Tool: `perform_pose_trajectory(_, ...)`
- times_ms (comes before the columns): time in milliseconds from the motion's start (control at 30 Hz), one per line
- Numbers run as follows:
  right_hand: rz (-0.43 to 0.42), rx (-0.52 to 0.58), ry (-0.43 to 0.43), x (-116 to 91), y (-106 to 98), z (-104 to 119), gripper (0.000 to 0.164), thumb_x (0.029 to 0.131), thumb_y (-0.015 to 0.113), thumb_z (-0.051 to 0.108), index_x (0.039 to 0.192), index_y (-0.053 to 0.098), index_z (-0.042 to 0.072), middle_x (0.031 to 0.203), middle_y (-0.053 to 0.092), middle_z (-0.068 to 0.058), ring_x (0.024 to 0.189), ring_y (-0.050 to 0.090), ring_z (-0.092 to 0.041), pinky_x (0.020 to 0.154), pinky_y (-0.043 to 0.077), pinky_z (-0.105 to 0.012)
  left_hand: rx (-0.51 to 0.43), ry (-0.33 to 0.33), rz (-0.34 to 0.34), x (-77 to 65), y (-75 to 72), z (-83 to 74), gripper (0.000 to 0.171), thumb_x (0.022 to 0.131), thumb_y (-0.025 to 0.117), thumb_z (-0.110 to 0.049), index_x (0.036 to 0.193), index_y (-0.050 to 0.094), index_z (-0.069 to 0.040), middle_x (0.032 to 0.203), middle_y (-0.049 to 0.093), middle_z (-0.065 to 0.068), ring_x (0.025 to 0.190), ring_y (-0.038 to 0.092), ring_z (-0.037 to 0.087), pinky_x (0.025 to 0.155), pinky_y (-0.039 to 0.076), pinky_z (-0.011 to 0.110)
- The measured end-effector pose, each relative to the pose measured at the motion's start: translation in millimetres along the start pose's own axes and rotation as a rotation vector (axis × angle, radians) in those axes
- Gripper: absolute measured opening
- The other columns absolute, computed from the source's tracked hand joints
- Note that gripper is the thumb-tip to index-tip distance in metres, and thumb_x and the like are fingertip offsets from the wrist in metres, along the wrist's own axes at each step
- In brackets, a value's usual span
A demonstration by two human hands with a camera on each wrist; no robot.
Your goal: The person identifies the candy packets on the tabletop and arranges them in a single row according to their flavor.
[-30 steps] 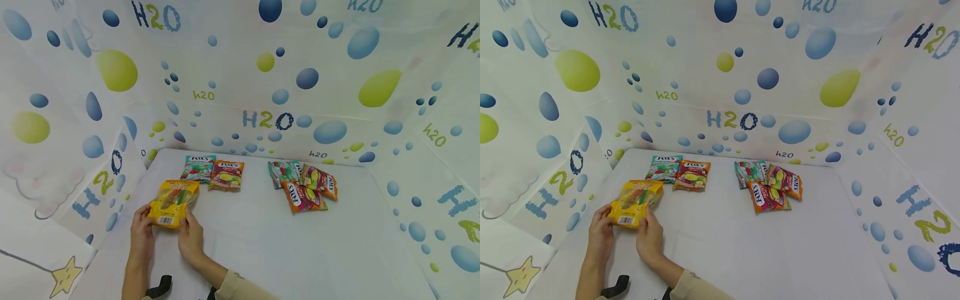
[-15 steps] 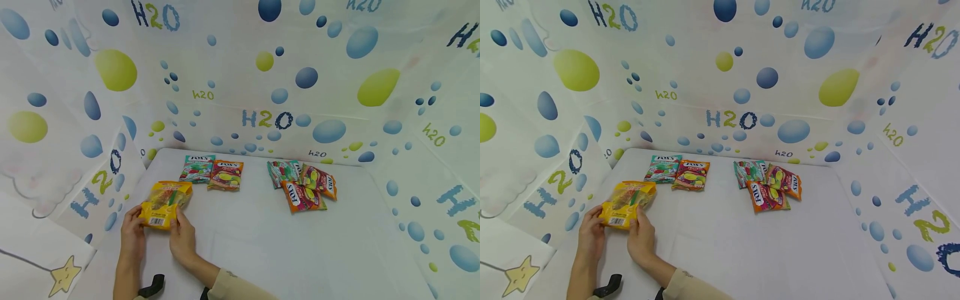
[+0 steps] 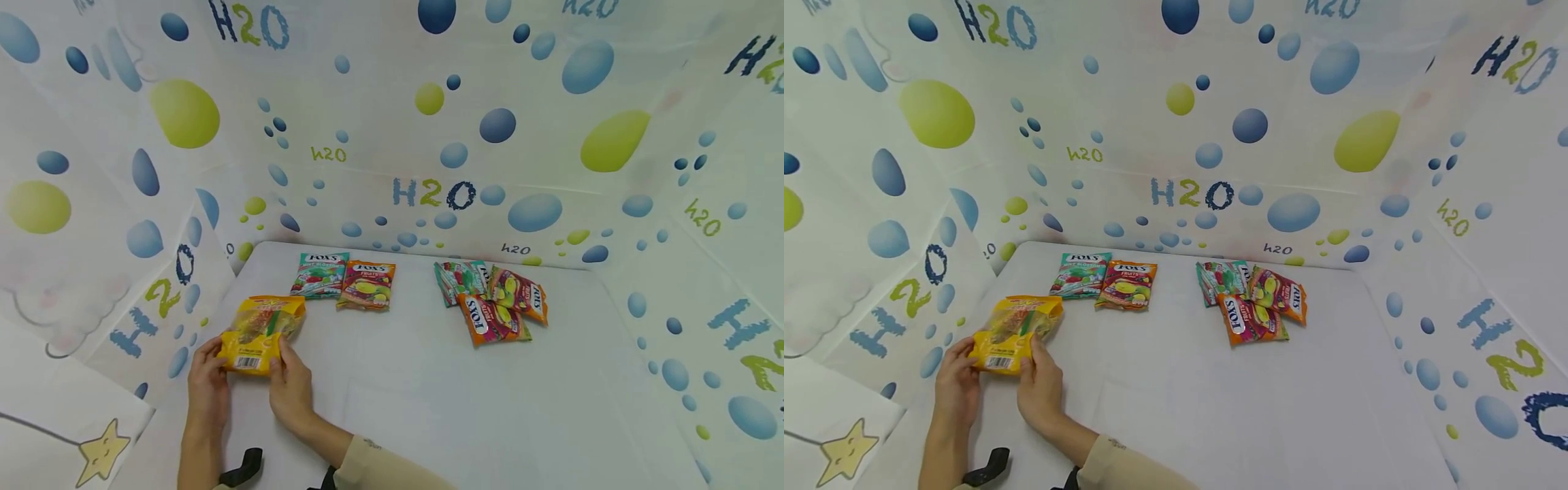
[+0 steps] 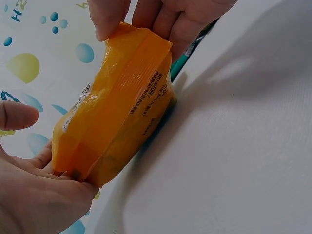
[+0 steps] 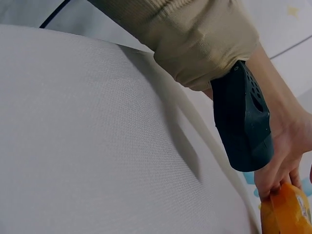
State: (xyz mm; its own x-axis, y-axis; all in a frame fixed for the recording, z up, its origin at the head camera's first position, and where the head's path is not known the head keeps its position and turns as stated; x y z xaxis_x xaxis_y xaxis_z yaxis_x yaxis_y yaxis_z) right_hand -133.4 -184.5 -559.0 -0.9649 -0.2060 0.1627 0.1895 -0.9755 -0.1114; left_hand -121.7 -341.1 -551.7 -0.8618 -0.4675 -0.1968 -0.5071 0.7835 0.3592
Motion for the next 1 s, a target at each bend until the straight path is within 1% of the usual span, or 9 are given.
perform_pose_trajectory(167,0.008,-0.016,-0.013,-0.8,2.4,1.0,0.048,0.110,0.050,0.013,0.157,0.043,0.005,0.160,0.044,-0.005,0.148,0.040,-0.015,0.119,0.036,-0.031,-0.021,0.005,-0.018,-1.5,-3.2,-0.5,0.038,0.108,0.033,-0.008,0.143,0.046,-0.016,0.152,0.043,-0.006,0.140,0.036,0.007,0.114,0.028,0.018)
perform_pose_trajectory(267,0.016,-0.007,-0.018,-1.9,3.3,0.5,0.049,0.110,0.050,0.013,0.158,0.043,0.005,0.161,0.043,-0.005,0.148,0.040,-0.015,0.119,0.036,-0.031,-0.054,-0.004,-0.030,-2.6,-5.0,-0.3,0.036,0.109,0.032,-0.007,0.141,0.047,-0.016,0.148,0.045,-0.007,0.137,0.038,0.006,0.113,0.029,0.018)
perform_pose_trajectory(400,0.010,-0.008,-0.023,-2.8,2.8,-0.6,0.049,0.110,0.052,0.014,0.157,0.043,0.005,0.161,0.043,-0.006,0.148,0.041,-0.017,0.119,0.036,-0.031,-0.068,-0.019,-0.032,-3.6,-6.1,0.0,0.035,0.109,0.032,-0.008,0.139,0.047,-0.017,0.148,0.044,-0.008,0.135,0.039,0.005,0.114,0.028,0.019)
perform_pose_trajectory(500,0.007,-0.008,-0.025,-3.4,1.2,-1.5,0.050,0.110,0.052,0.016,0.157,0.043,0.004,0.161,0.043,-0.008,0.149,0.040,-0.019,0.119,0.036,-0.031,-0.050,-0.024,-0.017,-3.0,-6.8,0.5,0.036,0.109,0.032,-0.008,0.141,0.046,-0.017,0.150,0.043,-0.009,0.137,0.037,0.006,0.115,0.027,0.019)
perform_pose_trajectory(567,0.010,0.006,-0.013,-3.8,0.0,-2.9,0.051,0.110,0.053,0.016,0.158,0.042,0.005,0.162,0.041,-0.007,0.149,0.039,-0.017,0.119,0.035,-0.029,-0.038,-0.026,-0.010,-2.1,-7.5,1.3,0.037,0.109,0.032,-0.009,0.142,0.046,-0.018,0.150,0.042,-0.009,0.138,0.035,0.006,0.115,0.026,0.018)
perform_pose_trajectory(667,0.013,-0.002,0.002,-4.8,-1.7,-5.2,0.052,0.110,0.053,0.018,0.159,0.041,0.006,0.163,0.039,-0.005,0.149,0.039,-0.015,0.118,0.036,-0.028,-0.016,-0.027,-0.001,-1.1,-8.4,2.2,0.038,0.110,0.032,-0.010,0.145,0.045,-0.018,0.151,0.042,-0.010,0.139,0.034,0.006,0.116,0.026,0.018)
perform_pose_trajectory(733,0.004,-0.005,0.013,-5.4,-3.0,-6.6,0.053,0.109,0.055,0.018,0.159,0.042,0.007,0.162,0.041,-0.004,0.147,0.041,-0.014,0.117,0.038,-0.029,0.002,-0.027,0.000,-1.1,-8.6,2.5,0.037,0.110,0.033,-0.011,0.145,0.045,-0.018,0.150,0.043,-0.010,0.140,0.034,0.006,0.116,0.025,0.019)
perform_pose_trajectory(833,-0.028,-0.015,0.031,-5.9,-5.9,-7.7,0.051,0.107,0.060,0.018,0.156,0.047,0.008,0.158,0.048,-0.003,0.143,0.047,-0.013,0.114,0.043,-0.028,0.029,-0.029,0.000,-1.5,-8.3,2.0,0.037,0.110,0.034,-0.013,0.146,0.044,-0.017,0.150,0.044,-0.010,0.140,0.033,0.006,0.119,0.023,0.020)
perform_pose_trajectory(1000,-0.073,-0.013,0.076,-4.0,-11.3,-8.9,0.044,0.102,0.068,0.019,0.145,0.058,0.015,0.144,0.060,0.004,0.130,0.057,-0.008,0.107,0.050,-0.027,0.052,-0.041,-0.009,-2.7,-5.7,0.5,0.039,0.111,0.035,-0.018,0.149,0.043,-0.017,0.151,0.042,-0.011,0.140,0.033,0.005,0.123,0.019,0.022)
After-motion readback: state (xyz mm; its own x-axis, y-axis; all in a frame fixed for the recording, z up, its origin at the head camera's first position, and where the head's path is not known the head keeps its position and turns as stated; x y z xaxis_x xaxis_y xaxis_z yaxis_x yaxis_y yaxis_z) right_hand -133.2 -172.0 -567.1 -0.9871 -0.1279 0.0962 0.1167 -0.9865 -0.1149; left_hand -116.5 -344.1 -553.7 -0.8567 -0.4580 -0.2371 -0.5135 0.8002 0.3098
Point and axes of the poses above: each hand's wrist, its own x-axis towards the middle knuckle, its own y-axis out of the palm, z = x × y, the point moved 3 cm from there along x, towards the middle knuckle
